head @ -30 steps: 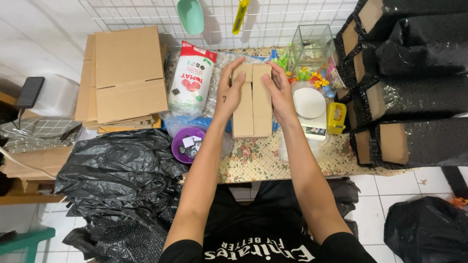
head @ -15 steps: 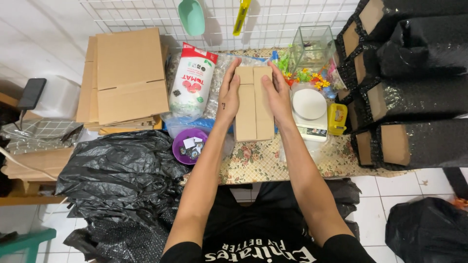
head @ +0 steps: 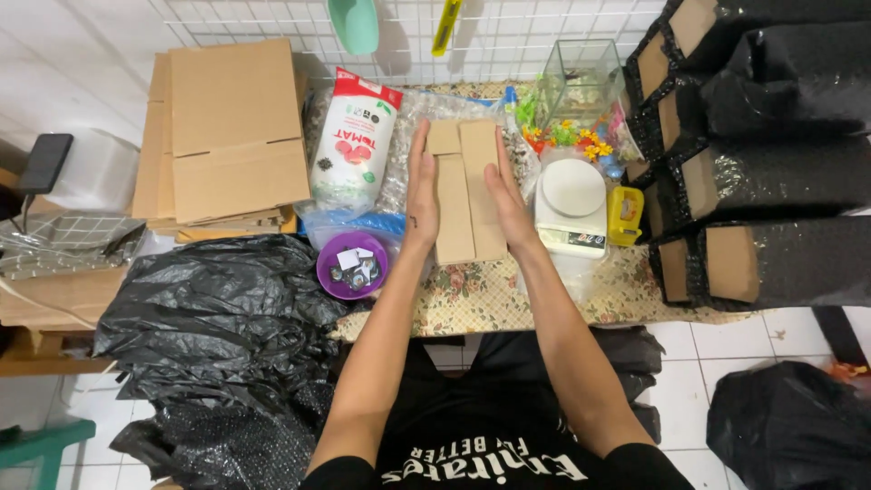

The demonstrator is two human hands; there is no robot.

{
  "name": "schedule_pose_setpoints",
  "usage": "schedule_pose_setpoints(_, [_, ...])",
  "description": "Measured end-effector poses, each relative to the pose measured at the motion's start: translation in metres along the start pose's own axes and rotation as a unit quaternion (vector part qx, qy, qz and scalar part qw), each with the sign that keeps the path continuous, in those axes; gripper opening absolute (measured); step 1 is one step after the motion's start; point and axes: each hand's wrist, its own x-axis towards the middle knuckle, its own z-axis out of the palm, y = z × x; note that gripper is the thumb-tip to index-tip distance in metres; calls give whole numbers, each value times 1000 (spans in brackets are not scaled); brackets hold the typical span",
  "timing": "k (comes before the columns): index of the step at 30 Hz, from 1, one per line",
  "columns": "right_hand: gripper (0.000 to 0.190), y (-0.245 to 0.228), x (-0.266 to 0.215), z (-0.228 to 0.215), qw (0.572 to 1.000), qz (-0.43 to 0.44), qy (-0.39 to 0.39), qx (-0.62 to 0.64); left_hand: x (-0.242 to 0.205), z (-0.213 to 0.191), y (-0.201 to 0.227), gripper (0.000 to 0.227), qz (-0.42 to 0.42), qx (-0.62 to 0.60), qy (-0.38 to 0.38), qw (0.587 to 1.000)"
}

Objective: Assembling a small cardboard box, placing an item inside, and wrapping it in a black plastic bag for shipping.

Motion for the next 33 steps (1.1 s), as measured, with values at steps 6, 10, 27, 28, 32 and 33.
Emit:
schedule_pose_setpoints(6, [68,12,18,-21,996,-42,-64,-46,-12,9,9,56,27,-29,64,997])
schedule_pose_setpoints(10, [52,-3,20,-16,992,-47,55,-102,-7,4,3,56,50,-4,97,994])
schedule_pose_setpoints(27, [48,-6,15,-31,985,-133,-13,113,-10,-3,38,86,176,-39,58,982])
schedule_pose_setpoints(28, [48,-6,16,-33,985,-133,-11,113,-7,-4,28,86,175,-39,56,982])
schedule_pose_setpoints(32, [74,2,9,-42,992,-110,-32,58,-20,7,35,41,298,78,68,949])
schedule_pose_setpoints(33, [73,5,12,-40,994,-95,-48,10,-25,10,53,43,315,88,84,941])
